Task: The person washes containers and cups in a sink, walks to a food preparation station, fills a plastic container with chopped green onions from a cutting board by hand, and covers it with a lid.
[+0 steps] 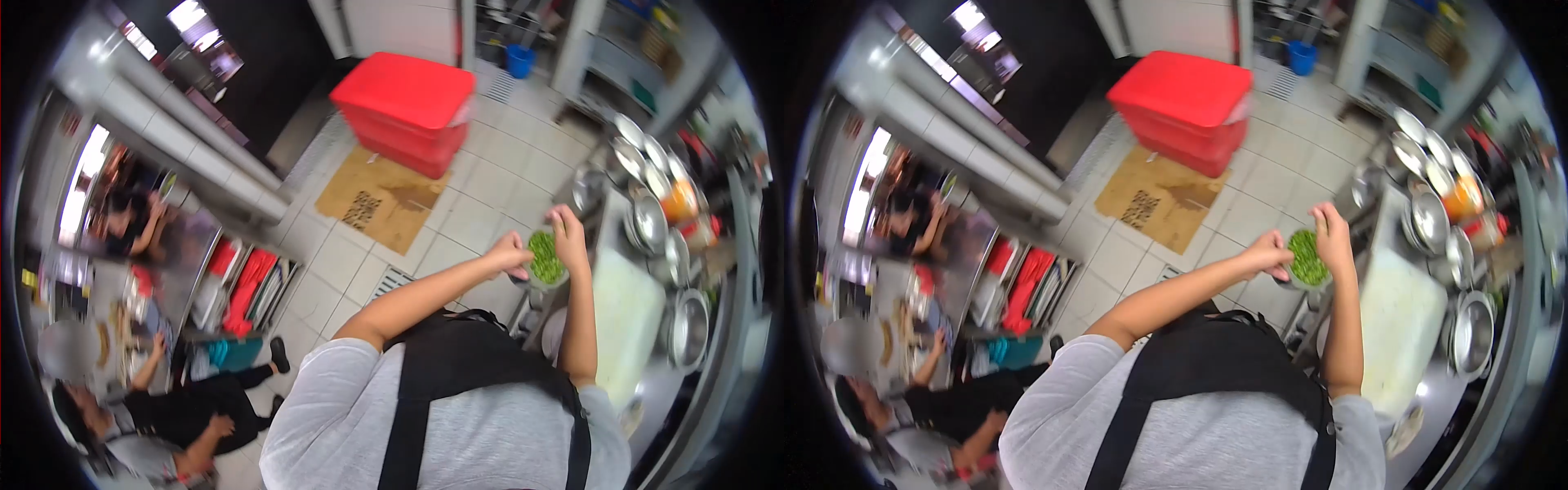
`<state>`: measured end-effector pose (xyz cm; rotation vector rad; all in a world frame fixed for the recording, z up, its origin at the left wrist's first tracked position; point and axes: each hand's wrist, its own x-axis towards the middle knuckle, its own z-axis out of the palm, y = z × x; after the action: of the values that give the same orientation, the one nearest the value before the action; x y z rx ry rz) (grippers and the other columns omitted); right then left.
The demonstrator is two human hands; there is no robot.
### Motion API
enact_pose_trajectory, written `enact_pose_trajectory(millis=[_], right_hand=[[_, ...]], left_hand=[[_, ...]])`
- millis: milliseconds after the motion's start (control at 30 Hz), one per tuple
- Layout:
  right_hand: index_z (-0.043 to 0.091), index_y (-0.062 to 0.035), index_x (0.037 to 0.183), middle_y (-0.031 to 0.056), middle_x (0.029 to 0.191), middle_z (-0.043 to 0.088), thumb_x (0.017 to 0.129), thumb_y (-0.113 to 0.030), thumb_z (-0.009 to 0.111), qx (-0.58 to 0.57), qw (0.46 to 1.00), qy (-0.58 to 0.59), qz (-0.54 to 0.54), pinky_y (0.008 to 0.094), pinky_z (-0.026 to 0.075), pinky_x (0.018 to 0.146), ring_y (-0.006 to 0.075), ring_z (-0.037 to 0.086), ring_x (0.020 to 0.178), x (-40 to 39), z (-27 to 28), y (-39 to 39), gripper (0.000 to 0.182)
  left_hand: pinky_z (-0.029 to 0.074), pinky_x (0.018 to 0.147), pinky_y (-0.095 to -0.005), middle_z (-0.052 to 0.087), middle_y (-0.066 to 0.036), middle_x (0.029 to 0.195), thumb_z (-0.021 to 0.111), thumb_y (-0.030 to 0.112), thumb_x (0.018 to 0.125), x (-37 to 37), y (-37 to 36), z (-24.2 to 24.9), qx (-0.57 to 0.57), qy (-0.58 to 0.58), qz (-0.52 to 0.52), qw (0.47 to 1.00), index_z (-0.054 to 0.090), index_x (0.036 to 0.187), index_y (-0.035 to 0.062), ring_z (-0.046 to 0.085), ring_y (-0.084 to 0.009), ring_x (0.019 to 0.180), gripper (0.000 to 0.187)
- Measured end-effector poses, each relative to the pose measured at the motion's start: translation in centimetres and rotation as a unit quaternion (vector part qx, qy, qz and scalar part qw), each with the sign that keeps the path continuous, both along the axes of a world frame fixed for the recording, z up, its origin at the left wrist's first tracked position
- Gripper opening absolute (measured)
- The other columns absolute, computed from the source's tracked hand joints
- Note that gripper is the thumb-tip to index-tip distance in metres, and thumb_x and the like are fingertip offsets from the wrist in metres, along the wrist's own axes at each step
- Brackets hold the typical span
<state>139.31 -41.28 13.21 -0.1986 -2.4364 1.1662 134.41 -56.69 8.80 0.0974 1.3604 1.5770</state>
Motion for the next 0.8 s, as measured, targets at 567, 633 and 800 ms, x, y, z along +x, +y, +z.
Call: enact_pose_trajectory(millis=[567,633,800], right_hand=[[0.054,-0.0023,0.110,0.0097,0.103,0.060,0.091,-0.049,0.038,-0.424,0.877,0.043,-0.222,0.0288,0.047,0.080,0.0163,0.057,0.093,19.3,4.5,20.5,0.053],[0.050,-0.0020,0.118,0.0116,0.112,0.057,0.088,-0.062,0.028,-0.461,0.858,0.026,-0.227,0.0315,0.043,0.089,0.0189,0.054,0.102,21.4,3.9,21.5,0.070],[0.042,-0.0017,0.127,0.0121,0.120,0.052,0.082,-0.072,0.022,-0.506,0.832,0.011,-0.228,0.0342,0.036,0.096,0.0201,0.048,0.112,24.0,3.3,22.5,0.085]], left_hand=[[0.056,0.051,-0.0301,0.052,-0.012,0.080,0.058,0.001,0.076,9.4,25.4,1.7,0.066,-0.012,-0.209,0.976,0.030,0.088,0.0072,0.060,-0.0222,0.056,0.032],[0.056,0.050,-0.0301,0.051,-0.012,0.080,0.058,0.002,0.077,10.6,27.0,0.0,0.074,0.020,-0.222,0.972,0.029,0.088,0.0072,0.060,-0.0215,0.054,0.031],[0.055,0.059,-0.0343,0.050,-0.015,0.088,0.060,0.008,0.078,10.8,27.8,0.4,0.050,0.075,-0.283,0.955,0.032,0.093,0.0043,0.061,-0.0238,0.070,0.032]])
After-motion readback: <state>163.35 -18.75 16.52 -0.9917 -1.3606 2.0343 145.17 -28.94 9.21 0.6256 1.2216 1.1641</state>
